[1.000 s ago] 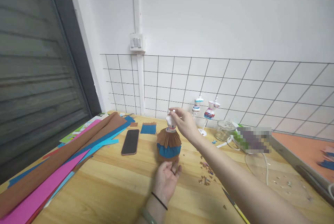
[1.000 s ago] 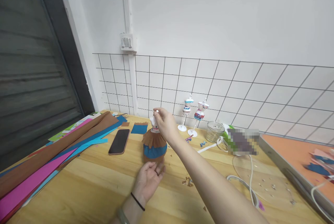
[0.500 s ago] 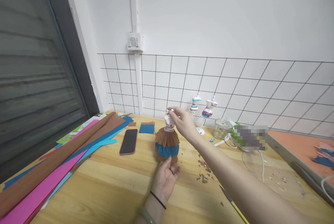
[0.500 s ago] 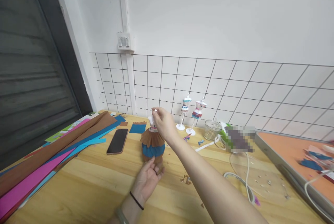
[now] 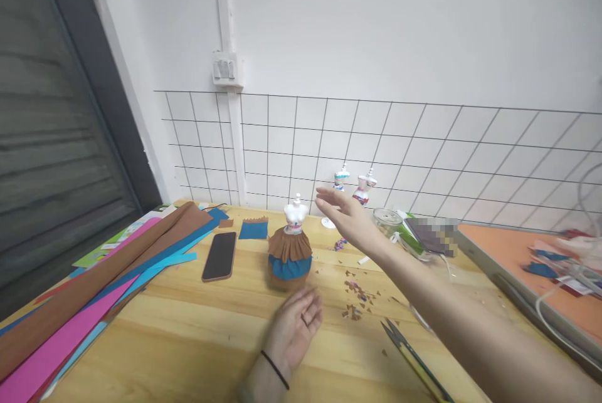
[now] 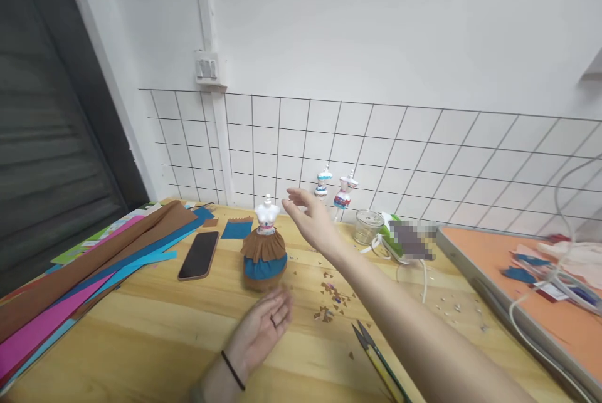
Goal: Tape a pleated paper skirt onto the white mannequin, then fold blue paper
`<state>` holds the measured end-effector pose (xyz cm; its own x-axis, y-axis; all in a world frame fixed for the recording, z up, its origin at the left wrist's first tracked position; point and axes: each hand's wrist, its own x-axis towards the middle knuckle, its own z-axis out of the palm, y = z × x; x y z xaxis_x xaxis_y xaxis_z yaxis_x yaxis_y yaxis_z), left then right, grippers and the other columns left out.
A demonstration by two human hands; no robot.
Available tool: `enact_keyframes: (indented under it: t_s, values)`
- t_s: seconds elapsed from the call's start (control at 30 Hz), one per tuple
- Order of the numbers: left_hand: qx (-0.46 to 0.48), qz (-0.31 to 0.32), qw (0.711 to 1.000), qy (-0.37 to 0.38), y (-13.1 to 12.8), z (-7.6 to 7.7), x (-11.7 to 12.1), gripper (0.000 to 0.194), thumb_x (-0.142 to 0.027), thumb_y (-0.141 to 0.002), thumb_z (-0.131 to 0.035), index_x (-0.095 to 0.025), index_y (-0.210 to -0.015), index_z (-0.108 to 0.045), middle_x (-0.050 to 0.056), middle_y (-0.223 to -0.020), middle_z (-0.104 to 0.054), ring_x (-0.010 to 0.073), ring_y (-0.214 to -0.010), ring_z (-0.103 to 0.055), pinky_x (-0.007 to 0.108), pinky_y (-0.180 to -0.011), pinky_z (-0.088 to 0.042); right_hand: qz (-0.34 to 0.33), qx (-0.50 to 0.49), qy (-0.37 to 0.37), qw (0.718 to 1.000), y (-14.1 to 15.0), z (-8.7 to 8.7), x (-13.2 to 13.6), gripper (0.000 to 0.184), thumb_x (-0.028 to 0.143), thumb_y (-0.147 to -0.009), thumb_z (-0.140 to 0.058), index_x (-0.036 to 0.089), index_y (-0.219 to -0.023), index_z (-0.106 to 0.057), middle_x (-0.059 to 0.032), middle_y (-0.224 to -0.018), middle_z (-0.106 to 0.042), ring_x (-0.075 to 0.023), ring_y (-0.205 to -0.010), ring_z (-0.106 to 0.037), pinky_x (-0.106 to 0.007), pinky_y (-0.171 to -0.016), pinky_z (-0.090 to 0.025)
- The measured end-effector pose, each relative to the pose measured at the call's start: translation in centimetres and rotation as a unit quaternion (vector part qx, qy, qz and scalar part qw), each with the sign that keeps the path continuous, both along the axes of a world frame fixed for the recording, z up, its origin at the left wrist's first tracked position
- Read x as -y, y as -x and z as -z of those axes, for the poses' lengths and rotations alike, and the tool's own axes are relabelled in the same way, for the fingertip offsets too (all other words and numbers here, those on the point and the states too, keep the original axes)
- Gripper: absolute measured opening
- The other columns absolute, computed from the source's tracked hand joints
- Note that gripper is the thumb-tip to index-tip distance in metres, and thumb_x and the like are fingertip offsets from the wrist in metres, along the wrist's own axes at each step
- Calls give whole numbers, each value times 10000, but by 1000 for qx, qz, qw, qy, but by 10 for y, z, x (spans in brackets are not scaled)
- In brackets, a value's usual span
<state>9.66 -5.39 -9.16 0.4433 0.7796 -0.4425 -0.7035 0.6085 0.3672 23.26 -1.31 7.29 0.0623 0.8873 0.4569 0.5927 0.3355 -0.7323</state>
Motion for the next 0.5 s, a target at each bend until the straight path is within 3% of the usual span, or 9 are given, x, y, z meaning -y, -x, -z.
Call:
enact_keyframes:
  t_s: [0.07, 0.13, 0.23, 0.3, 0.4, 0.5]
  values:
    - [-29, 61, 998, 1, 3, -3, 9, 223, -11, -659, -640, -118, -839, -561, 112, -857, -657, 172, -750, -645, 274, -682, -477, 24, 23, 18, 999, -25, 4, 19, 332, 383, -811, -508, 212, -1088, -571, -81, -1152, -599, -213, -1032, -554, -364, -837, -461]
    - [-95, 126, 987, -29, 12, -5, 17, 219, -123, -655, -694, -138, -822, -553, 58, -785, -655, 108, -616, -621, 194, -560, -453, 62, 49, 42, 996, -54, 16, 41, 319, 376, -787, -535, 214, -1056, -589, -82, -1110, -621, -227, -996, -576, -369, -806, -482]
    - [-214, 165, 956, -109, 34, -2, 21, 340, -357, -584, -748, -148, -615, -482, -74, -448, -482, 2, -306, -341, 122, -328, -198, 119, 91, 91, 984, -101, 43, 77, 278, 375, -748, -562, 209, -960, -630, -82, -1018, -653, -245, -889, -620, -369, -743, -503]
    - [-303, 196, 918, -167, 51, 4, 20, 454, -560, -550, -684, -151, -638, -509, -100, -361, -383, 4, -275, -226, 142, -314, -113, 147, 117, 126, 974, -128, 64, 101, 249, 375, -752, -540, 192, -888, -641, -83, -952, -672, -234, -786, -644, -334, -655, -516]
    - [-386, 196, 877, -207, 75, 13, 15, 591, -756, -529, -504, -167, -587, -506, -114, -267, -237, 35, -262, -166, 170, -317, -99, 166, 159, 171, 958, -155, 92, 130, 276, 399, -781, -487, 177, -843, -639, -64, -760, -694, -212, -668, -642, -287, -560, -496]
    - [-428, 172, 861, -215, 89, 13, 15, 630, -799, -552, -410, -176, -498, -489, -94, -243, -218, 49, -263, -173, 192, -330, -142, 164, 219, 204, 940, -160, 114, 145, 261, 378, -807, -453, 200, -763, -639, -44, -693, -678, -194, -617, -612, -277, -549, -454]
